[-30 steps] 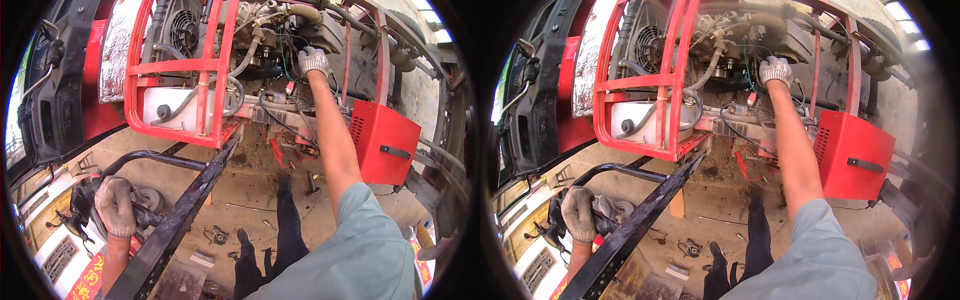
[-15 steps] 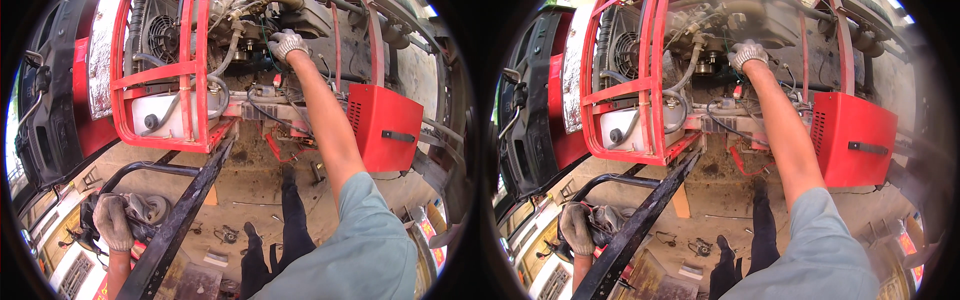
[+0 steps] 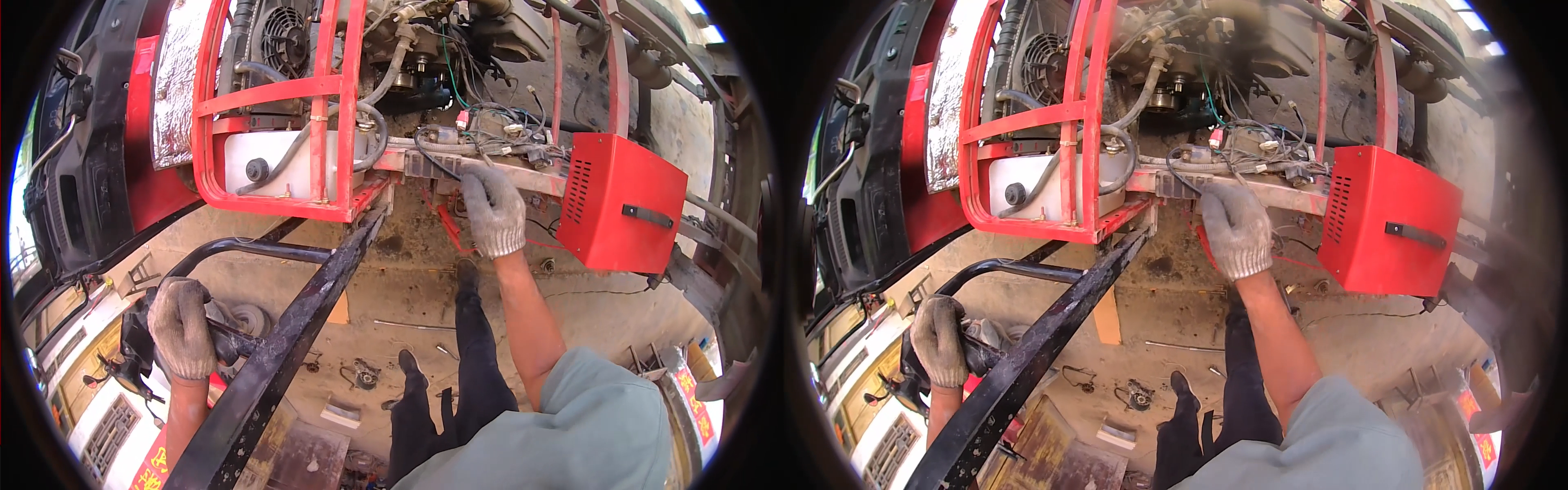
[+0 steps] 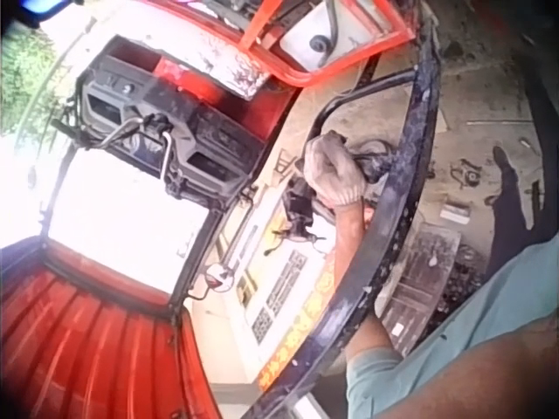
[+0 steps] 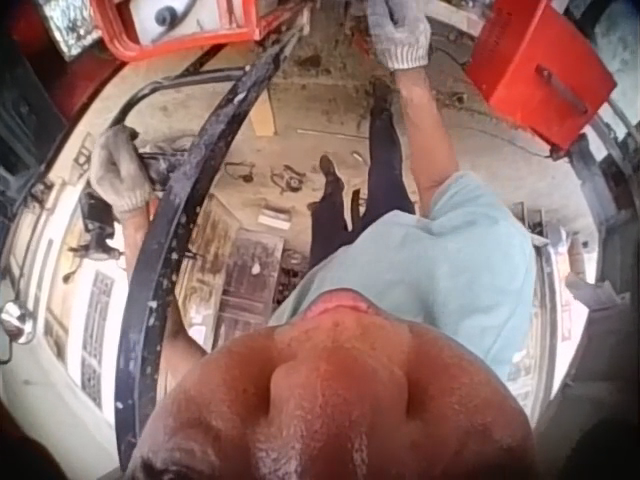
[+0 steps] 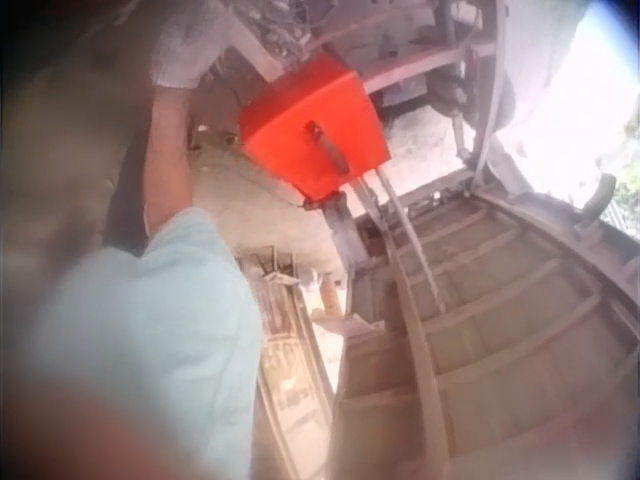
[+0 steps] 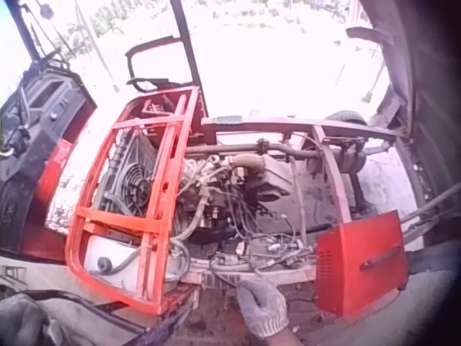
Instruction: The person holds an engine component with gloved hands and cleans out the interior of a small mechanical part using a tool. The person then picks up a wire and works on its connector, scraping the interior with the tool before standing up and reaching toward the engine of a red tricycle.
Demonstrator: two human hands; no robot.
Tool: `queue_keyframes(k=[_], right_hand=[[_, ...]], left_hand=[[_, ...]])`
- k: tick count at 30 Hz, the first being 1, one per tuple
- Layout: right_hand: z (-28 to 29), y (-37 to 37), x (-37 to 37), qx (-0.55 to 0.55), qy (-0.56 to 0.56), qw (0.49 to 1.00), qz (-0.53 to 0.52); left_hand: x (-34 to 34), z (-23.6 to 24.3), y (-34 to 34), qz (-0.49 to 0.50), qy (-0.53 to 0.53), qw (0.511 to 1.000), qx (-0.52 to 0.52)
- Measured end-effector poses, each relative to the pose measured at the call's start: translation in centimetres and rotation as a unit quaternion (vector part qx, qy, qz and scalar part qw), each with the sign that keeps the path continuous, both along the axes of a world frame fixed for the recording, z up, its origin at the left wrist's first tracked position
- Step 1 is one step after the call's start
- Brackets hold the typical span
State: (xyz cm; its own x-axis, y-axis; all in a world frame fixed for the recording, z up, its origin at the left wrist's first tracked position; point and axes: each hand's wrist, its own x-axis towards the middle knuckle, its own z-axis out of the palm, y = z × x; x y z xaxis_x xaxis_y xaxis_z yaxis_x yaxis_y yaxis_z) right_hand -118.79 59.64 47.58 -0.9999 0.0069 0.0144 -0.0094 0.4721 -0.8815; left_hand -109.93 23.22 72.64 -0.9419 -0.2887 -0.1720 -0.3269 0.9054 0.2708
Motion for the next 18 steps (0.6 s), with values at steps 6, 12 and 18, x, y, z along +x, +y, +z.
queue_keyframes(k=[6,12,18], right_hand=[[0.7,-2.1,7.9,-0.102,-0.243,0.956,0.130],[1.1,-3.0,13.7,-0.020,-0.244,0.918,0.312],[3.0,-2.7,21.5,0.016,-0.284,0.888,0.361]], left_hand=[[0.8,-0.7,-0.6,0.051,0.016,0.998,0.014],[1.0,-2.0,-1.4,0.096,0.071,0.989,0.083],[0.9,-2.8,-2.9,0.037,0.133,0.990,0.043]])
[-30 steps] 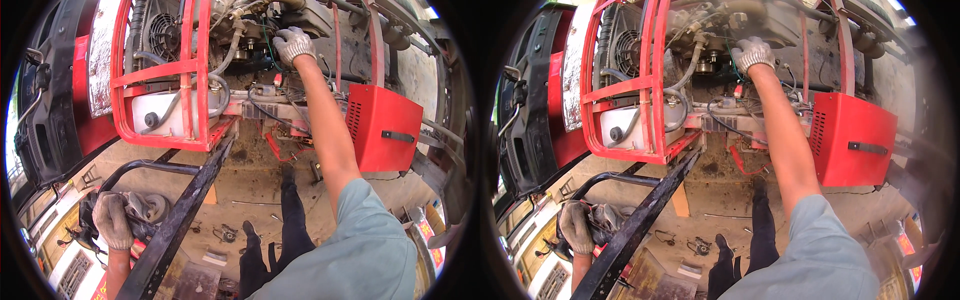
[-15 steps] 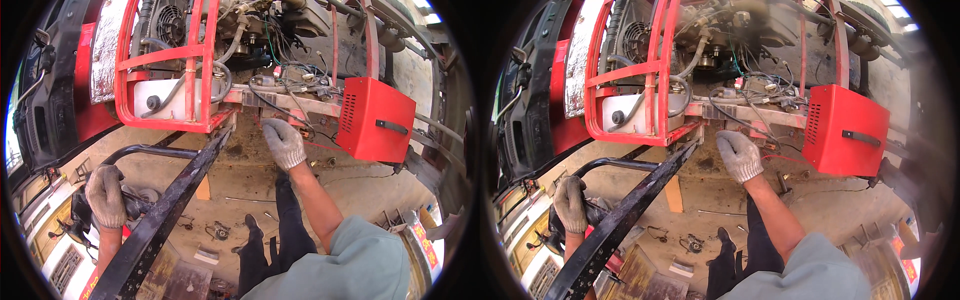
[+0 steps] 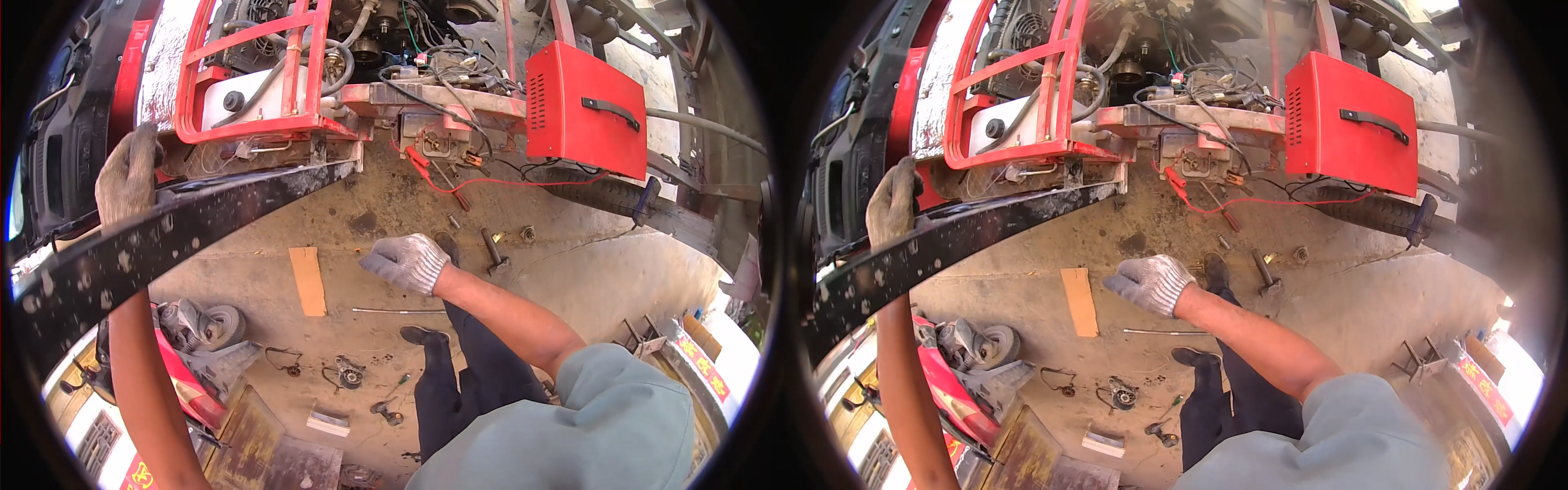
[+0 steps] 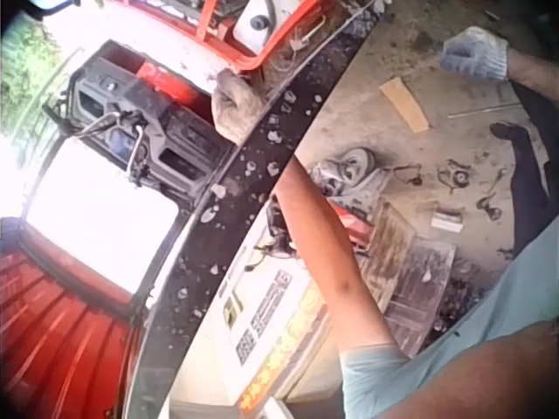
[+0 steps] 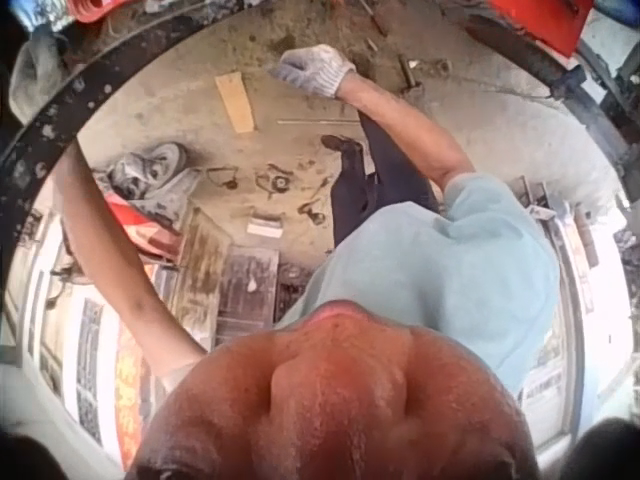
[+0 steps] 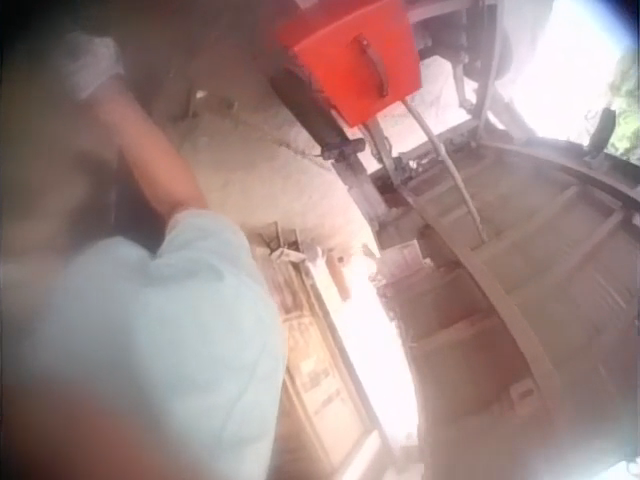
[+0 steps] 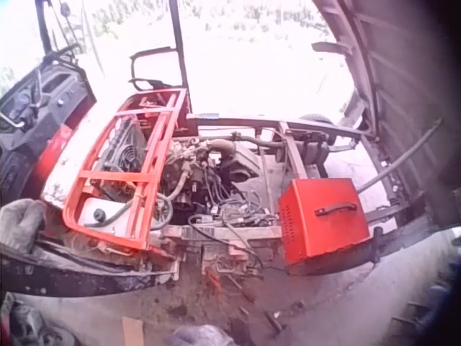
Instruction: The person holds an engine component with gloved hands and cleans out the interior of a small mechanical part using a tool. The person then picks up a wire and works on its connector, scraping the interior with the tool before standing up and reaching toward the engine of a red tricycle.
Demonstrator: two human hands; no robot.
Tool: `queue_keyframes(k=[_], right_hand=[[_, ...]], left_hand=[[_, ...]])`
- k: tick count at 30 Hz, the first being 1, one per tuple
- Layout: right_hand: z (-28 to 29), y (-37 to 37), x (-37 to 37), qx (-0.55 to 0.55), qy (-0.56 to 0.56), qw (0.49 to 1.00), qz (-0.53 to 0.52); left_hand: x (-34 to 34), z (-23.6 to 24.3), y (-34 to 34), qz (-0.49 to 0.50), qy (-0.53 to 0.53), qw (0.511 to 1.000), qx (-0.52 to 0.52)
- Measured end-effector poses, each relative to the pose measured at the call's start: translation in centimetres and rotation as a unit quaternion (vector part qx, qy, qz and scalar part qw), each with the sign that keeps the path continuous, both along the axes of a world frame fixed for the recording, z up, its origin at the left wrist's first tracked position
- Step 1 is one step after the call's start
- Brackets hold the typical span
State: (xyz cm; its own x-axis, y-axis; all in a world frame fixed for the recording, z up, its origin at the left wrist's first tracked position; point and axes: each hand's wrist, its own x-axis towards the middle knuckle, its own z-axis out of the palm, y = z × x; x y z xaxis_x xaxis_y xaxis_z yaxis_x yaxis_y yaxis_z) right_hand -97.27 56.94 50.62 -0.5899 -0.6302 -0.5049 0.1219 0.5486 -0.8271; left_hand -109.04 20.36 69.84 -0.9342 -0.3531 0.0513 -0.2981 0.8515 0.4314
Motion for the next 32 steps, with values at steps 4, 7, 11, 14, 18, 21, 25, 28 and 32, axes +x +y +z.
queue_keyframes(k=[4,7,11,14,18,21,25,28,32], right_hand=[[2.1,0.1,5.6,-0.003,-0.033,0.999,-0.020],[3.8,0.4,9.5,0.006,0.010,1.000,0.001],[5.0,1.1,14.7,0.034,-0.025,0.999,0.004],[4.6,0.6,18.3,0.101,-0.082,0.991,-0.022],[4.7,-0.5,21.8,0.111,-0.139,0.984,-0.020],[4.7,-2.0,22.6,0.117,-0.133,0.982,0.068],[3.5,-6.3,21.2,0.122,-0.101,0.968,0.195],[2.3,-10.8,19.8,0.129,-0.042,0.948,0.286],[0.9,-17.1,20.1,0.165,-0.073,0.928,0.325]], left_hand=[[0.6,-0.9,0.5,-0.045,0.135,0.986,-0.088],[4.3,-1.6,1.0,-0.026,0.265,0.931,-0.252],[21.4,-6.2,1.9,0.034,0.344,0.933,-0.104],[42.4,-14.2,6.4,0.188,0.162,0.965,0.081],[73.1,-19.9,17.6,0.257,-0.334,0.900,0.114],[90.6,-16.5,29.7,0.343,-0.622,0.654,0.259],[100.7,-10.2,45.5,0.537,-0.599,0.464,0.371],[99.6,-10.6,54.5,0.660,-0.468,0.416,0.416],[92.2,-13.9,60.3,0.636,-0.499,0.430,0.402]])
